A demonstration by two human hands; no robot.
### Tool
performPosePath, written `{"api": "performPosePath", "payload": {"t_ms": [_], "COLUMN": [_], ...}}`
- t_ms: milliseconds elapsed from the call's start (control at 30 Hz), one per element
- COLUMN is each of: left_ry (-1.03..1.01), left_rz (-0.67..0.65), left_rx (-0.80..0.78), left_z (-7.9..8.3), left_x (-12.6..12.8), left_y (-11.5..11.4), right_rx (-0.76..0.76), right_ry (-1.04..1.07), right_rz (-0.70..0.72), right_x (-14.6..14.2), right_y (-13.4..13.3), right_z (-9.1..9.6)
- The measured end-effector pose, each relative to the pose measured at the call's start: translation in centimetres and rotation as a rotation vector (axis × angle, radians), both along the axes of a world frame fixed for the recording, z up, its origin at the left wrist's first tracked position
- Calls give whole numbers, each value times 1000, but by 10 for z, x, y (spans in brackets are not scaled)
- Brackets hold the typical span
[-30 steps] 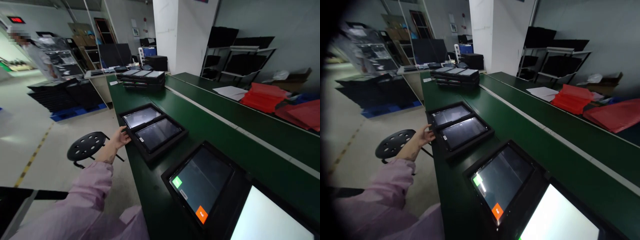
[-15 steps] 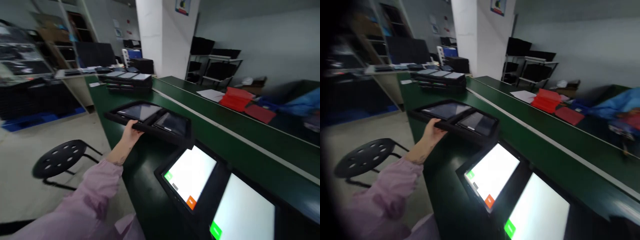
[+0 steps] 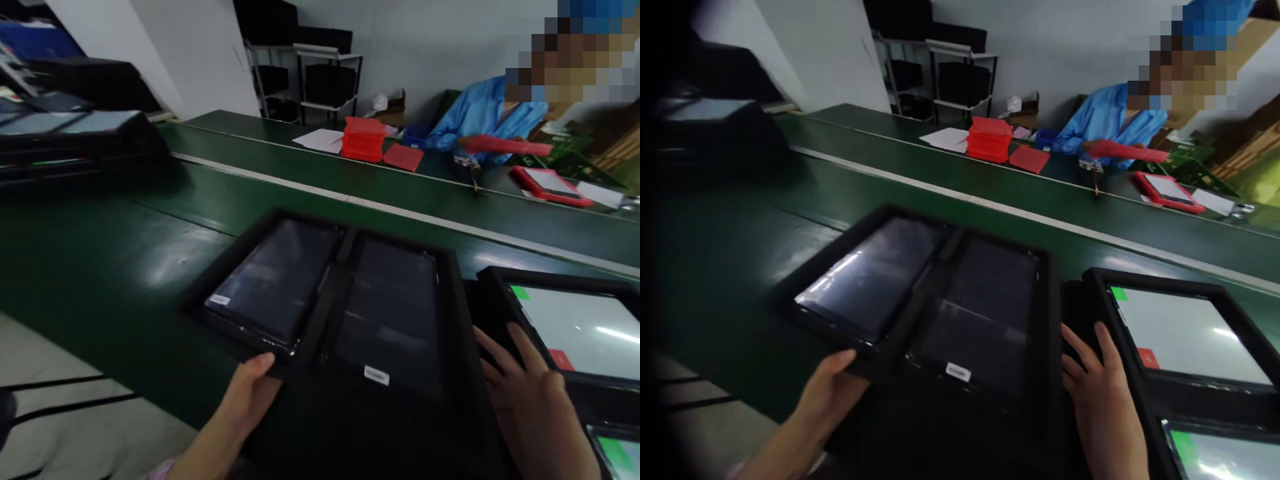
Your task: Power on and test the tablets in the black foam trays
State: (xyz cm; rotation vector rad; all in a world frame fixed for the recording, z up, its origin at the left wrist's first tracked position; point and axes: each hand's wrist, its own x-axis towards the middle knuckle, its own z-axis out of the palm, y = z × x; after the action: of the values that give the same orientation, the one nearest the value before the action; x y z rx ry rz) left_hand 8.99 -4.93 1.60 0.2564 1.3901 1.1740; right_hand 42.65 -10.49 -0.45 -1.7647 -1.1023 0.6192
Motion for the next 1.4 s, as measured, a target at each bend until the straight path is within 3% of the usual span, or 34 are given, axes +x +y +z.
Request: {"api": "performPosePath", "payload": {"t_ms": [100, 200, 267, 333, 400, 467, 600, 700, 867, 967, 1133, 1233, 1400], "left_ry": [-17, -16, 69, 392, 803, 1114, 1449, 1552, 1748, 1798, 1836, 1788, 1724], "left_rz": [-639, -1263, -1488, -1425, -1275, -1307, -1529, -1531, -1297, -1272, -1221, -1268, -1215], "left_rx": [-109, -165, -9, 193, 307, 397, 447, 452, 476, 432, 515, 563, 700], "left_z": [-12, 16, 44, 64, 67, 55, 19, 3, -6, -9, -8, -10, -20], "left_x": [-12, -37, -47, -43, -25, 4, 55, 63, 43, 39, 55, 65, 64], "left_y": [-12, -5, 10, 32, 59, 87, 130, 140, 129, 130, 169, 195, 213], "right_rx": [-112, -196, -214, -218, -211, -200, -167, -106, -62, -46, -86, -83, -30], "right_ry": [-129, -344, -449, -553, -694, -821, -817, -737, -662, -647, -609, -594, -560], "right_rz": [-61, -6, -8, -37, -62, -84, -64, -1, 122, 136, 161, 148, 209], "right_x": [0, -14, -27, -39, -47, -49, -38, -31, -32, -26, -2, 10, 18], "right_y": [-2, -7, -8, -6, -1, 7, 22, 24, 20, 24, 63, 88, 93], "right_z": [1, -9, -16, -19, -19, -19, -24, -28, -25, -26, -38, -46, -48]}}
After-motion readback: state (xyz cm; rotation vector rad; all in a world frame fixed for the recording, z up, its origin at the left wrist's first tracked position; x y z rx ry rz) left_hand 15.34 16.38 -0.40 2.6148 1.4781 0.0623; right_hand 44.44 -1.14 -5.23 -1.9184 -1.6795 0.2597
